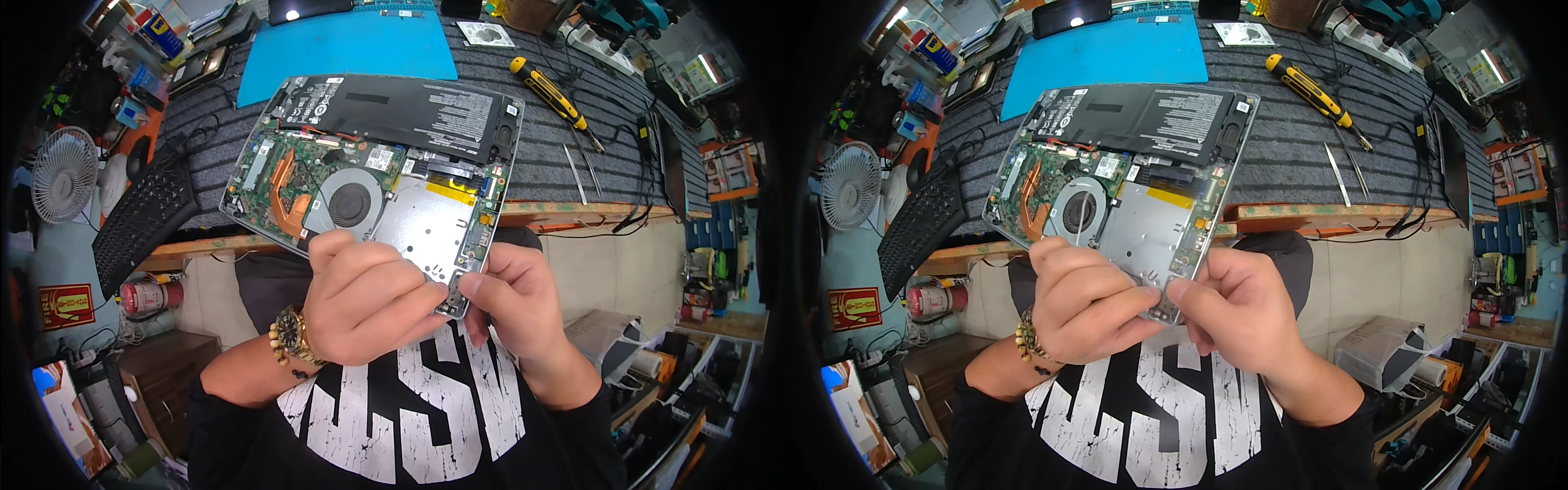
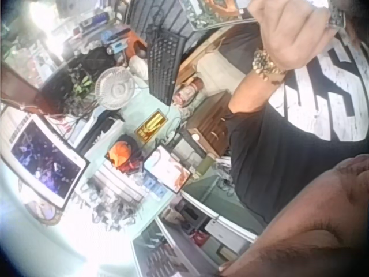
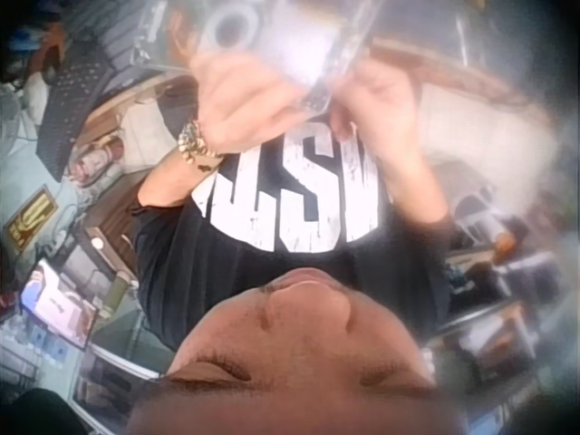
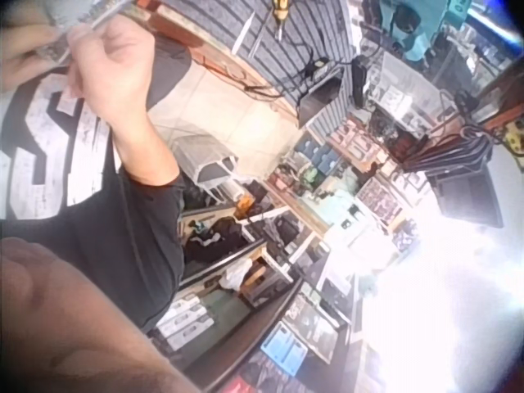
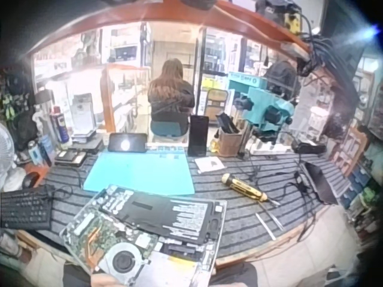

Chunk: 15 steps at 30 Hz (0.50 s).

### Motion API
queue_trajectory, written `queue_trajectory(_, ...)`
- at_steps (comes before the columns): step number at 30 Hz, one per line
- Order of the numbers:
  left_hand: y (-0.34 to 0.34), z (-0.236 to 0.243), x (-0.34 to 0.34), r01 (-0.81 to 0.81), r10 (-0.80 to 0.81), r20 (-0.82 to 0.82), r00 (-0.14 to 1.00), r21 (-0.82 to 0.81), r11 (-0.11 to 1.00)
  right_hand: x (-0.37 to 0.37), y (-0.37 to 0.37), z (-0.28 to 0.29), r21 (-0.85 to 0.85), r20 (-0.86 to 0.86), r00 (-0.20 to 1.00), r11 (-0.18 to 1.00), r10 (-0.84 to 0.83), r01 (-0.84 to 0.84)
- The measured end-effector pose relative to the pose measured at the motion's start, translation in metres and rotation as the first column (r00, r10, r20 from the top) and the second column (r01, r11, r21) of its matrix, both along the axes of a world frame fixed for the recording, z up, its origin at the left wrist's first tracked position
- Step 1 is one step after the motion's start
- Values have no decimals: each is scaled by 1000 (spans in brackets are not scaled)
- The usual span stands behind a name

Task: The person holds a laptop screen and then places the main laptop chassis onto their lap, connecting internal components with a small tool and by hand.

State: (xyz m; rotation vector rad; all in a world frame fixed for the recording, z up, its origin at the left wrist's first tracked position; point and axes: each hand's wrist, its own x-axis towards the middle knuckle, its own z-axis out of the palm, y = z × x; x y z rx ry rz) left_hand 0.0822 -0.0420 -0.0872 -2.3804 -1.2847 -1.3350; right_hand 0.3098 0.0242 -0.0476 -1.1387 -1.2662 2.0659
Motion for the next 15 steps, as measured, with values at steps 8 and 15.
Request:
queue_trajectory(8, 7, -33, 22, -6, 6, -1, 1000, -14, 1000, 14, 11, -38, -36, 141, 990, 999, -13, 18)
queue_trajectory(15, 8, -54, 30, -34, 34, -17, 999, -2, 999, 12, 10, -55, -30, 203, 977, 997, -64, 72)
